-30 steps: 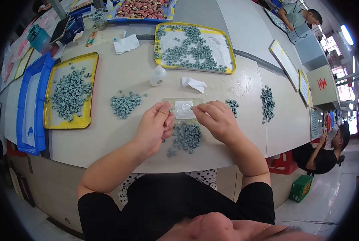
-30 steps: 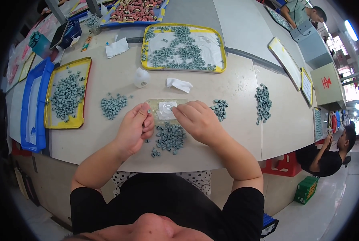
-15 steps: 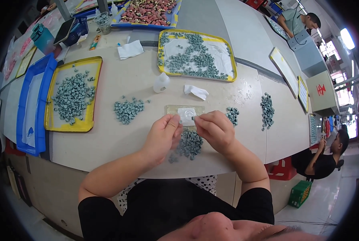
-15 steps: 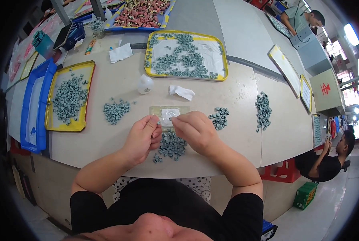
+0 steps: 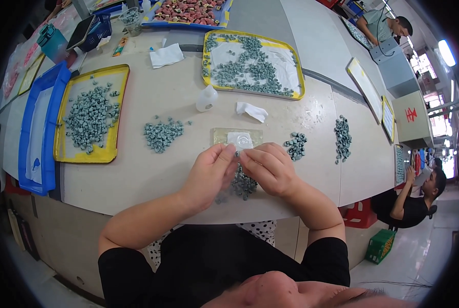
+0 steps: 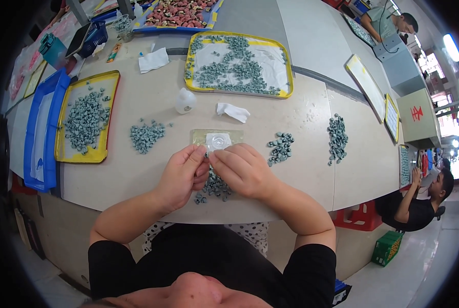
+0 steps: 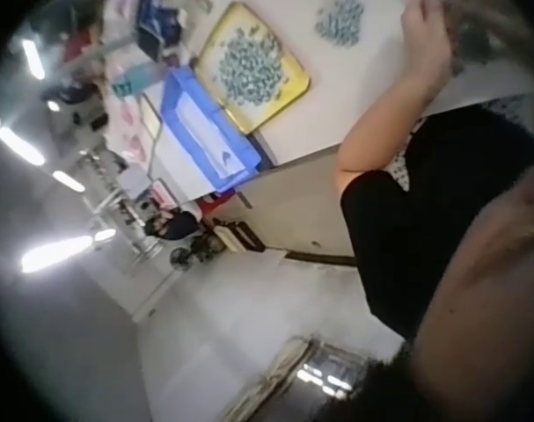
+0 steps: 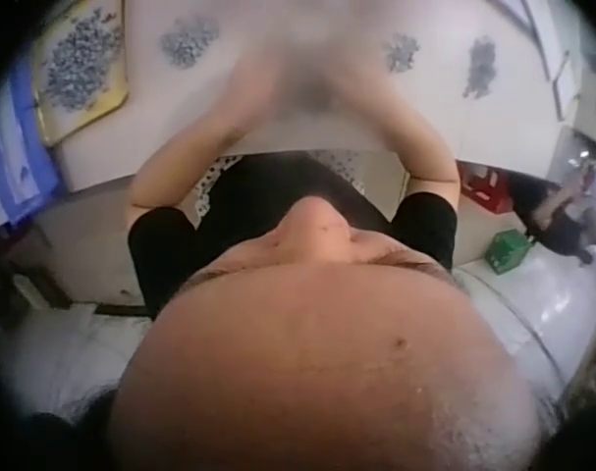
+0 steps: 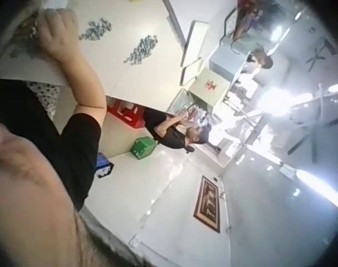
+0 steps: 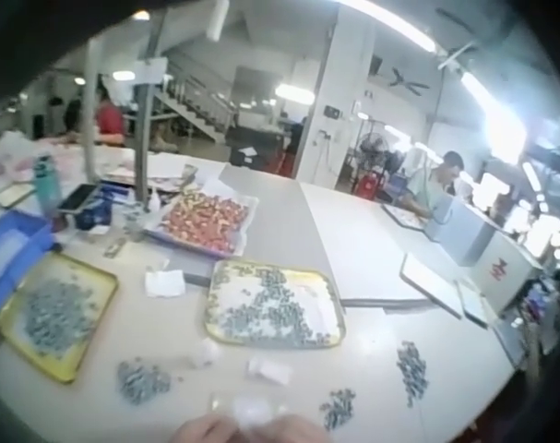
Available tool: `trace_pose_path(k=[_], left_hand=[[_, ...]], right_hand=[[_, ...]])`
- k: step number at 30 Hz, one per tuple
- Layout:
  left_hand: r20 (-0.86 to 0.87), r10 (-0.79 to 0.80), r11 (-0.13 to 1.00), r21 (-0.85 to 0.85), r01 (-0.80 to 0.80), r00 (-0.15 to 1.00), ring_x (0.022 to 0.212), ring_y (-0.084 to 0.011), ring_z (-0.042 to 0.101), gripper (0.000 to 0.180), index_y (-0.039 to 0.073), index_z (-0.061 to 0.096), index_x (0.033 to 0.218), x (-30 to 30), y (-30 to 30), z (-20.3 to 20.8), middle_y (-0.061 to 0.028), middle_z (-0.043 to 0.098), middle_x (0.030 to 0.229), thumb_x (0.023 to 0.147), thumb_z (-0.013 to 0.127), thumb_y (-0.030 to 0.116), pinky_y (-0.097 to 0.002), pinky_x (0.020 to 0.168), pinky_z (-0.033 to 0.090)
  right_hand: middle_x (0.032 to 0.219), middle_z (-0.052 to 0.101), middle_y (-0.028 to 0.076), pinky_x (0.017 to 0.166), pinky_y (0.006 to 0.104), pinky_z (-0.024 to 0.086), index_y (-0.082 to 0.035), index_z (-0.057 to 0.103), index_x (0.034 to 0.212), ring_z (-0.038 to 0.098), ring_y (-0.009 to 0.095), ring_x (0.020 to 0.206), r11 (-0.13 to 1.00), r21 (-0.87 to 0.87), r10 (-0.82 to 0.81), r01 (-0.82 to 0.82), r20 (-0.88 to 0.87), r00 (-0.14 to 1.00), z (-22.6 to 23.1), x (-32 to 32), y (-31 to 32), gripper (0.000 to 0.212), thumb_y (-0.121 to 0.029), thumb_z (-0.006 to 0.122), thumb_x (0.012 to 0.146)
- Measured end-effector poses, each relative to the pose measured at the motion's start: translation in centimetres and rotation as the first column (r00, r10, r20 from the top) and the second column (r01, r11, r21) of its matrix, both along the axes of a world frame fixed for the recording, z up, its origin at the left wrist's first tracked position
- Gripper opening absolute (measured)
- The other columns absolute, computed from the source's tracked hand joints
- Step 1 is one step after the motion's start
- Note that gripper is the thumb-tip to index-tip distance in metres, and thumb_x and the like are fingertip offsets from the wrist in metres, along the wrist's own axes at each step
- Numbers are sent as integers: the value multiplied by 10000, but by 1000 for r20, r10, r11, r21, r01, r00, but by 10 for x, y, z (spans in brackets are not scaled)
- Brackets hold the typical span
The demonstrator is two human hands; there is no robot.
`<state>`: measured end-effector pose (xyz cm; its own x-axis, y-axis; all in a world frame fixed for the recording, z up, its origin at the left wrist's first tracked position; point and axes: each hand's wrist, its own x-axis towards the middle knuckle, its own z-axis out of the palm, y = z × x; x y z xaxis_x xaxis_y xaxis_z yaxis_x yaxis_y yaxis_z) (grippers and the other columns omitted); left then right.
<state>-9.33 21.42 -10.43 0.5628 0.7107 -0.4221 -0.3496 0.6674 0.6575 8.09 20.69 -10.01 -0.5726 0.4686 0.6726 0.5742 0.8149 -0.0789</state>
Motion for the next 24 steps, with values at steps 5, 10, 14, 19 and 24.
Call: trace_pose_path(k=[5,10,14,19,24], left_hand=[[-20,19,999,38,-18,1000,493,-46,295,228,93,425,822,0,-4,0,36,371,612,975,422,262,-195,427,226],[-31,77,976,208,-69,997,527,-22,361,233,84,440,827,-3,-8,-7,50,427,624,965,453,271,-182,458,301],[-94,211,882,446,-148,973,554,-23,381,202,50,465,833,-3,-12,-12,29,466,632,951,491,213,-195,480,329],[-175,337,750,644,-151,925,561,-35,400,210,21,491,821,0,-13,-18,1,490,625,937,518,194,-216,486,350],[-225,385,688,717,-115,895,527,-56,411,204,20,489,809,2,-11,-18,-33,499,590,926,534,182,-239,465,359]], right_hand=[[842,599,115,543,310,477,45,611,850,588,227,660,999,-18,31,-32,-83,996,-2,-4,0,254,31,714,618],[835,609,125,561,316,490,42,616,848,596,237,666,992,-98,58,-80,-207,977,-3,-8,0,229,55,707,638],[794,621,121,541,307,499,27,628,805,610,234,642,978,-196,-7,-72,-376,927,-5,-12,-1,201,63,723,631],[777,620,121,533,295,498,34,627,783,610,230,631,977,-205,-28,-56,-383,923,-7,-15,-2,188,59,729,626],[783,617,129,537,306,492,34,621,776,606,237,636,984,-172,-25,-40,-359,933,-9,-15,-2,180,64,721,629]])
